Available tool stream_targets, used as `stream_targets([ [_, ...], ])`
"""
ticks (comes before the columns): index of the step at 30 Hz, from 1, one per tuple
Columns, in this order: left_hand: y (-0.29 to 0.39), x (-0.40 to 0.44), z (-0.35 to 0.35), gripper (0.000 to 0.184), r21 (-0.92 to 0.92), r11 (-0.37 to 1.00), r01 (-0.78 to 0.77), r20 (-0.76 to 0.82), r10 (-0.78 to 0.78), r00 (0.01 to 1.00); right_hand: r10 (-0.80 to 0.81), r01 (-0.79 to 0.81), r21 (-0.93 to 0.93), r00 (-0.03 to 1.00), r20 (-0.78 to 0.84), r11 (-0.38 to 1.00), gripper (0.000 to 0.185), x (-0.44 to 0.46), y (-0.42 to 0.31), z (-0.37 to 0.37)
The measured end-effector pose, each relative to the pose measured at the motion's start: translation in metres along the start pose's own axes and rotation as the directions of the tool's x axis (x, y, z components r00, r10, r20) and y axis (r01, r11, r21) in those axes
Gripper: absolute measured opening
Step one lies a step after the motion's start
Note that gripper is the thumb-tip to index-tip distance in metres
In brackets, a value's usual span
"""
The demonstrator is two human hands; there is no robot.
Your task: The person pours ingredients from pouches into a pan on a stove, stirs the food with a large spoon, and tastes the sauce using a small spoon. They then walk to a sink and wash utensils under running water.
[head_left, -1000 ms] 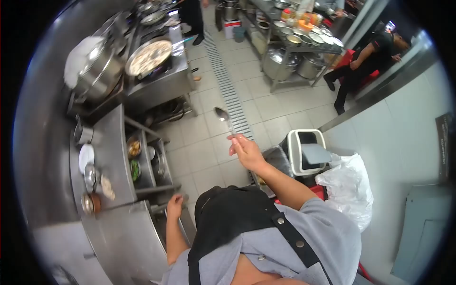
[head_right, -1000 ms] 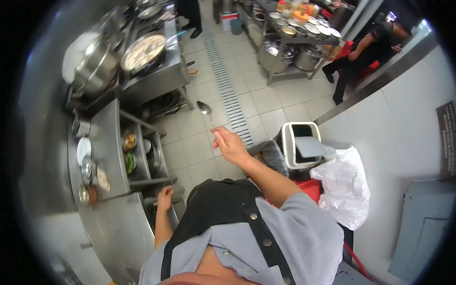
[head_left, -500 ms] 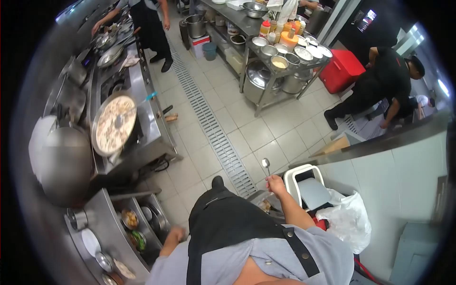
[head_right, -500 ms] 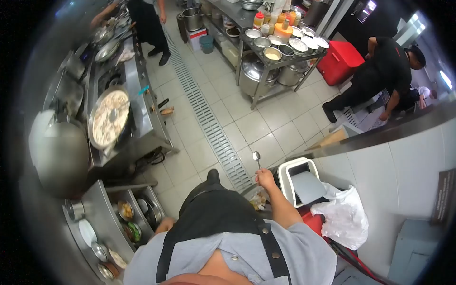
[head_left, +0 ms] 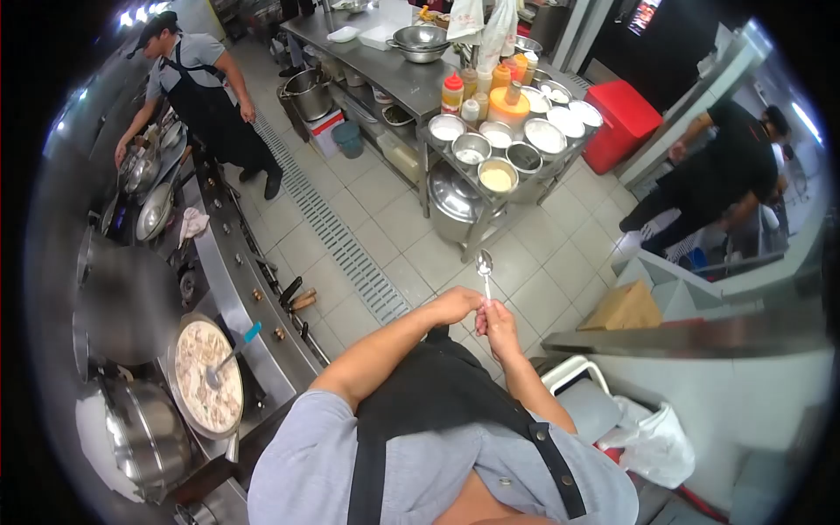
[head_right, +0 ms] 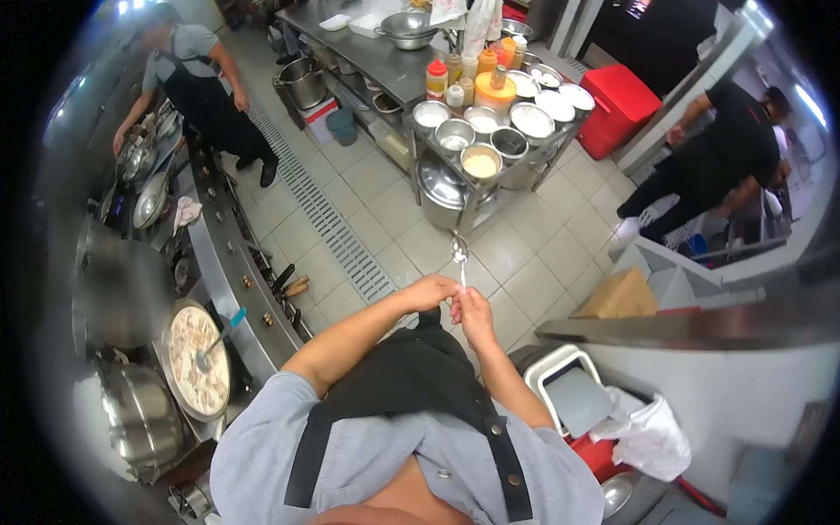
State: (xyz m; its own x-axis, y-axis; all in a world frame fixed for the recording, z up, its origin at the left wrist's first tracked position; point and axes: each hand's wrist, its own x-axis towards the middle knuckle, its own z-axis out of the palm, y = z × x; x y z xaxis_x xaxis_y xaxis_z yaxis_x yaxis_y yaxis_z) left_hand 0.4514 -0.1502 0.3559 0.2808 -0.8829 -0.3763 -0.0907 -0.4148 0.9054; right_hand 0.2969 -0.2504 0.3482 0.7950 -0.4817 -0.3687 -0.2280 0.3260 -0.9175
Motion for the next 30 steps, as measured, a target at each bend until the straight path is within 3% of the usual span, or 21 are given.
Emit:
stream_targets([
  [3,-0.012,0.047,-0.064,0.029,-0.312,0.95,-0.006,-0.111,-0.03,0.993,-0.012,0.023,-0.092,0.992,0.123,0.996,0.031,0.081,-0.06,0.03],
  [4,-0.002,0.052,-0.09,0.027,-0.49,0.871,-0.014,-0.12,-0.052,0.991,-0.023,0.044,-0.102,0.979,0.202,0.994,0.031,0.106,-0.079,0.04],
  [7,0.054,0.044,-0.17,0.031,-0.703,0.7,-0.124,-0.126,0.048,0.991,-0.044,0.12,-0.173,0.92,0.39,0.978,0.028,0.193,-0.107,0.064],
  [10,0.053,0.078,-0.215,0.03,-0.655,0.676,-0.338,-0.419,0.047,0.907,-0.04,0.145,-0.183,0.876,0.481,0.972,0.028,0.252,-0.137,0.09],
  [13,0.06,0.112,-0.29,0.024,-0.645,0.714,-0.272,-0.456,-0.074,0.887,-0.053,0.183,-0.249,0.891,0.45,0.951,0.037,0.291,-0.155,0.102],
  [15,0.058,0.146,-0.359,0.023,-0.49,0.841,-0.228,-0.521,-0.073,0.851,-0.05,0.212,-0.382,0.919,0.391,0.9,0.041,0.316,-0.141,0.077],
  [17,0.047,0.196,-0.438,0.026,-0.347,0.913,-0.216,-0.517,0.007,0.856,0.196,-0.096,-0.353,0.946,0.26,0.931,0.044,0.328,-0.117,0.037],
  [19,0.064,0.248,-0.513,0.028,-0.204,0.957,-0.206,-0.536,0.066,0.841,0.293,-0.263,-0.44,0.956,0.001,0.859,0.04,0.319,-0.094,-0.003],
  [20,0.09,0.263,-0.545,0.028,-0.076,0.976,-0.202,-0.561,0.125,0.818,0.158,-0.206,-0.692,0.978,-0.134,0.692,0.037,0.308,-0.062,-0.037],
  [21,0.113,0.284,-0.577,0.029,0.062,0.978,-0.197,-0.582,0.196,0.789,0.164,-0.33,-0.634,0.938,-0.307,0.699,0.034,0.289,-0.007,-0.082],
  [23,0.119,0.359,-0.626,0.028,0.529,0.821,-0.214,-0.622,0.546,0.561,0.293,-0.526,-0.506,0.832,-0.471,0.683,0.039,0.247,-0.047,-0.072],
  [24,0.137,0.381,-0.644,0.028,0.543,0.825,-0.156,-0.566,0.497,0.657,0.353,-0.607,-0.452,0.773,-0.527,0.654,0.037,0.231,-0.064,-0.063],
  [26,0.191,0.414,-0.682,0.028,0.591,0.805,-0.054,-0.441,0.379,0.814,0.381,-0.646,-0.496,0.754,-0.535,0.58,0.033,0.196,-0.053,-0.067],
  [27,0.199,0.441,-0.697,0.027,0.64,0.766,-0.063,-0.395,0.398,0.828,0.347,-0.576,-0.632,0.817,-0.46,0.519,0.032,0.175,-0.03,-0.078],
  [29,0.212,0.489,-0.719,0.027,0.734,0.674,-0.084,-0.296,0.428,0.854,0.126,-0.093,-0.965,0.99,-0.063,0.246,0.028,0.131,0.038,-0.107],
  [30,0.219,0.503,-0.723,0.026,0.75,0.656,-0.086,-0.269,0.421,0.867,-0.044,0.215,-0.976,0.976,0.215,0.011,0.027,0.128,0.036,-0.094],
])
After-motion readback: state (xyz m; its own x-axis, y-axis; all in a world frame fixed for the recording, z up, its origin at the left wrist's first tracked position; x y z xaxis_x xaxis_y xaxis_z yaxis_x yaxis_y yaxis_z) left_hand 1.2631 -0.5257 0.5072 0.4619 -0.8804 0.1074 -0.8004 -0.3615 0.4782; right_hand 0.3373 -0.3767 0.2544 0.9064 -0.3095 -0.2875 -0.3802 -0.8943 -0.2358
